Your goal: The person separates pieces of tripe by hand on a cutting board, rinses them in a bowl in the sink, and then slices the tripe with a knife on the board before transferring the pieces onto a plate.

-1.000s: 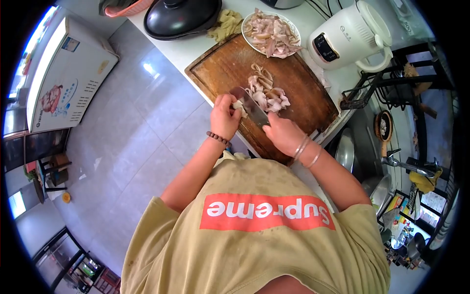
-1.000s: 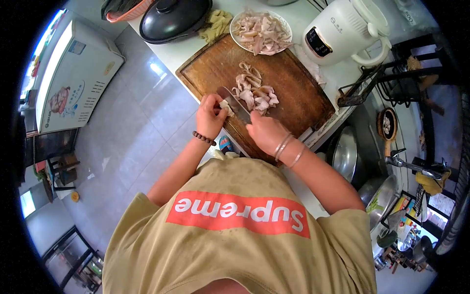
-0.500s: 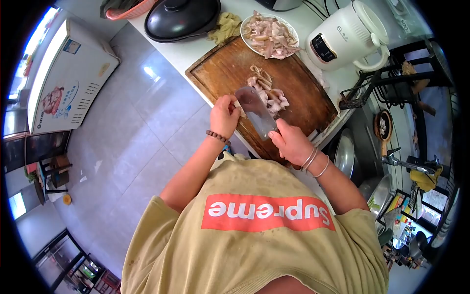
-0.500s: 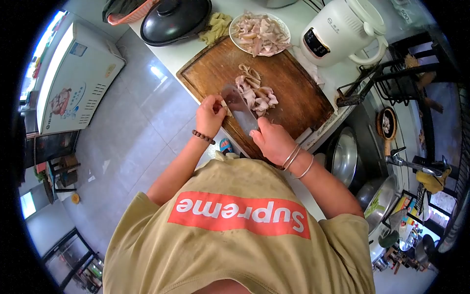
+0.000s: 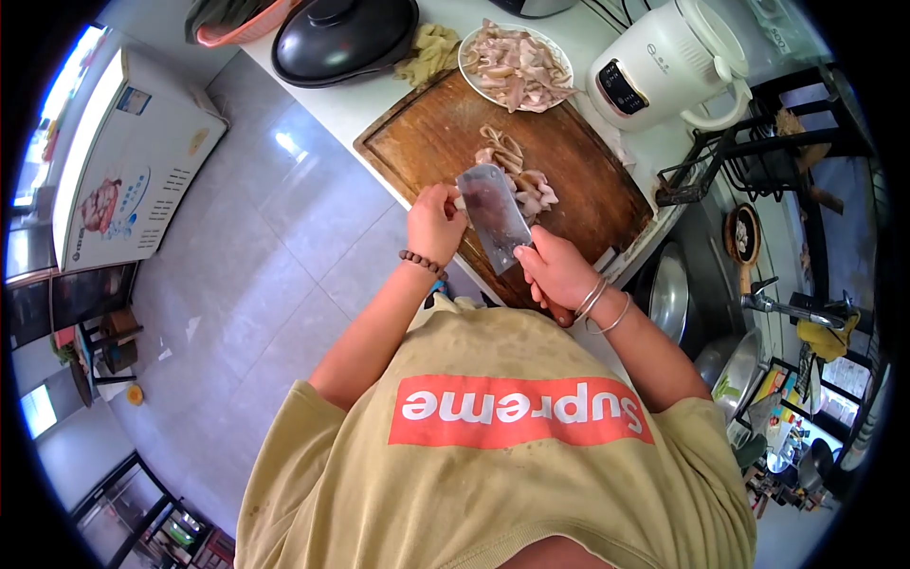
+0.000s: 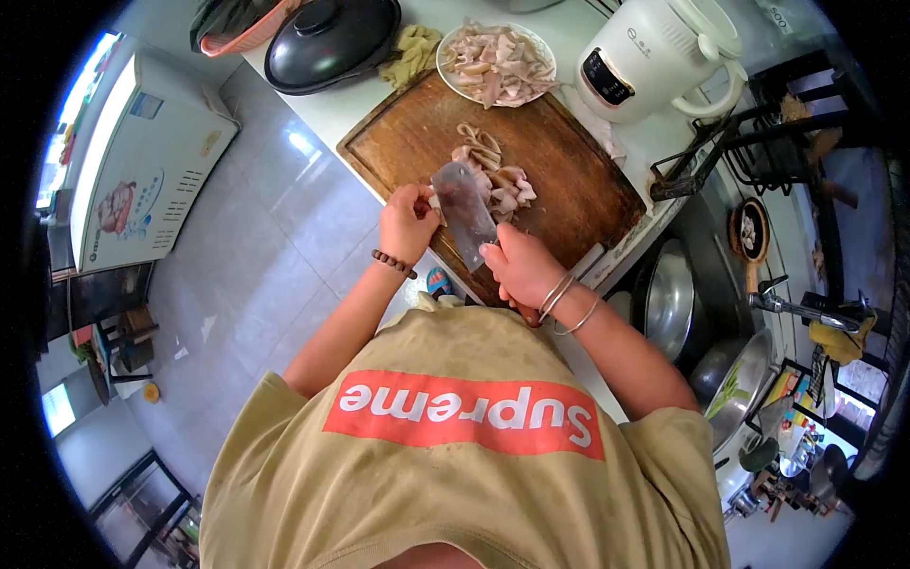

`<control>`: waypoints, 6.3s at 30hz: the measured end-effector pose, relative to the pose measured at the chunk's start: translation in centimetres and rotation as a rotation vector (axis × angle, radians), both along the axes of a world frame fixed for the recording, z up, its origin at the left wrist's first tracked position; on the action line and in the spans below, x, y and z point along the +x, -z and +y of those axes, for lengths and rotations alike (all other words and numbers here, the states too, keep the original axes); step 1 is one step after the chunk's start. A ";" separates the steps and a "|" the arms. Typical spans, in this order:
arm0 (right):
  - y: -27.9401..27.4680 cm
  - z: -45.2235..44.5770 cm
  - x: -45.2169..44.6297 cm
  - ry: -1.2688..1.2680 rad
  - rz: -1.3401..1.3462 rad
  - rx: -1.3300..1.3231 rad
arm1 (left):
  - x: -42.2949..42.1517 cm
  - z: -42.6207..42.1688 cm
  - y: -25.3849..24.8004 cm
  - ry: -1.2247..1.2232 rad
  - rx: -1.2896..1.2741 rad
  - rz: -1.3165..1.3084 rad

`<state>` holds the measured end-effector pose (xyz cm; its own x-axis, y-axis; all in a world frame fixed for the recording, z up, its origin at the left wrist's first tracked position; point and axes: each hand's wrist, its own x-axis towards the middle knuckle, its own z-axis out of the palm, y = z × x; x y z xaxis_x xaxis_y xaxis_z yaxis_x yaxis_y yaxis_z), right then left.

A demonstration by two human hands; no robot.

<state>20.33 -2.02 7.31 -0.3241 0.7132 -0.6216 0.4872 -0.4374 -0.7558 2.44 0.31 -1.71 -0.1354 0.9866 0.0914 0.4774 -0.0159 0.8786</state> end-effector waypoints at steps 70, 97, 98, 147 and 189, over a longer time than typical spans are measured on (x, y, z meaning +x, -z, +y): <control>-0.9 -2.9 6.0 0.143 -0.049 0.000 | 2.2 2.4 -1.4 0.335 0.191 0.318; 3.8 -3.8 9.5 0.575 0.234 -0.023 | -1.0 1.3 -2.8 0.337 -0.039 0.281; 4.3 -3.9 9.4 0.597 0.253 -0.026 | -0.8 1.2 -3.0 0.331 -0.040 0.310; -2.6 13.9 4.7 0.487 0.256 0.330 | 3.8 19.3 -4.3 0.225 0.142 0.046; 0.7 -0.3 8.7 0.636 -0.025 0.354 | -0.6 32.9 -3.4 0.292 0.285 0.516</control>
